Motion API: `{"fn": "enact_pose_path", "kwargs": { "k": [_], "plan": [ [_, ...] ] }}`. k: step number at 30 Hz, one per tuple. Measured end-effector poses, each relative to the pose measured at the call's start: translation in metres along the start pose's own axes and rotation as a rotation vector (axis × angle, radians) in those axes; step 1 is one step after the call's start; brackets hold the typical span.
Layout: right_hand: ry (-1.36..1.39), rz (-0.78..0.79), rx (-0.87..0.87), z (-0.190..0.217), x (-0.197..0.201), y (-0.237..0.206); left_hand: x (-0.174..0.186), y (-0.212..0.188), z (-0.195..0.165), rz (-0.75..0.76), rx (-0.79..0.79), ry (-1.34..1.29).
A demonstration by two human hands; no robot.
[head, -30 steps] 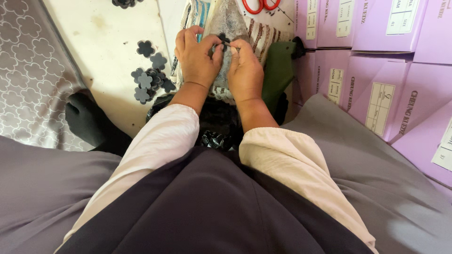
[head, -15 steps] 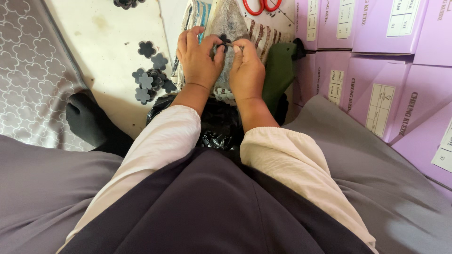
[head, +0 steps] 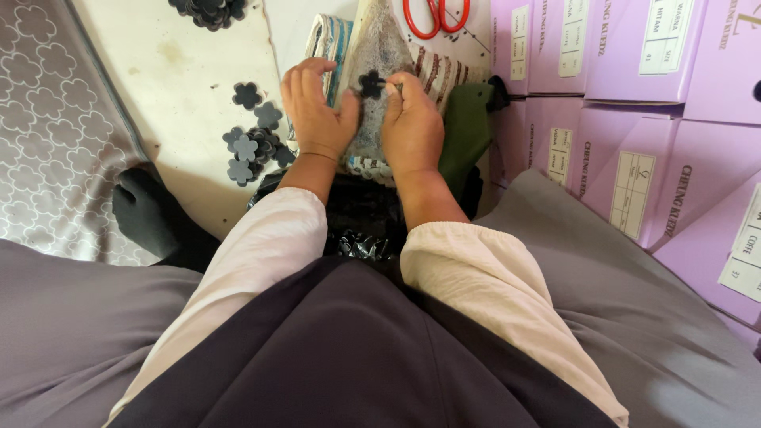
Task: The person assembles small black flower-shaped pieces by inserting a metal pin into each one and pressing it with a green tool. They repeat this process for multiple pieces, occasionally trimming excess material with scissors.
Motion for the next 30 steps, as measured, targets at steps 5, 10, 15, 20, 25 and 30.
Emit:
{"fn": "enact_pose_path", "kwargs": {
  "k": [5,10,15,20,25,30],
  "plan": [
    [0.008,-0.004,0.014,0.006,0.004,0.002,-0.002,0.006,-0.003,0.029,-0.069,-0.052],
    [-0.056,0.018,0.072,0.012,0.005,0.004,-0.023,0.000,-0.029,0.153,-0.125,-0.304],
    [-0.112,0.040,0.079,0.016,0.004,0.005,-0.036,-0.001,-0.026,0.224,0.038,-0.269],
    [-0.067,-0.043,0.197,0.015,0.004,0.002,-0.039,0.000,-0.022,0.256,0.043,-0.148],
    [-0.273,-0.519,-0.048,-0.041,0.044,-0.020,-0.037,0.001,-0.021,0.227,0.043,-0.167],
    [-0.372,-0.528,-0.849,-0.123,0.063,-0.060,-0.039,0.002,-0.018,0.254,0.058,-0.182]
  ]
}}
Point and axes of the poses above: each hand's wrist, its own y-axis towards the middle knuckle, its own x-axis out of the back of the hand, z = x × y, the point moved 7 cm from there along y, towards the middle knuckle, and after that the axes turned 3 degrees about x, right-handed, at the moved point
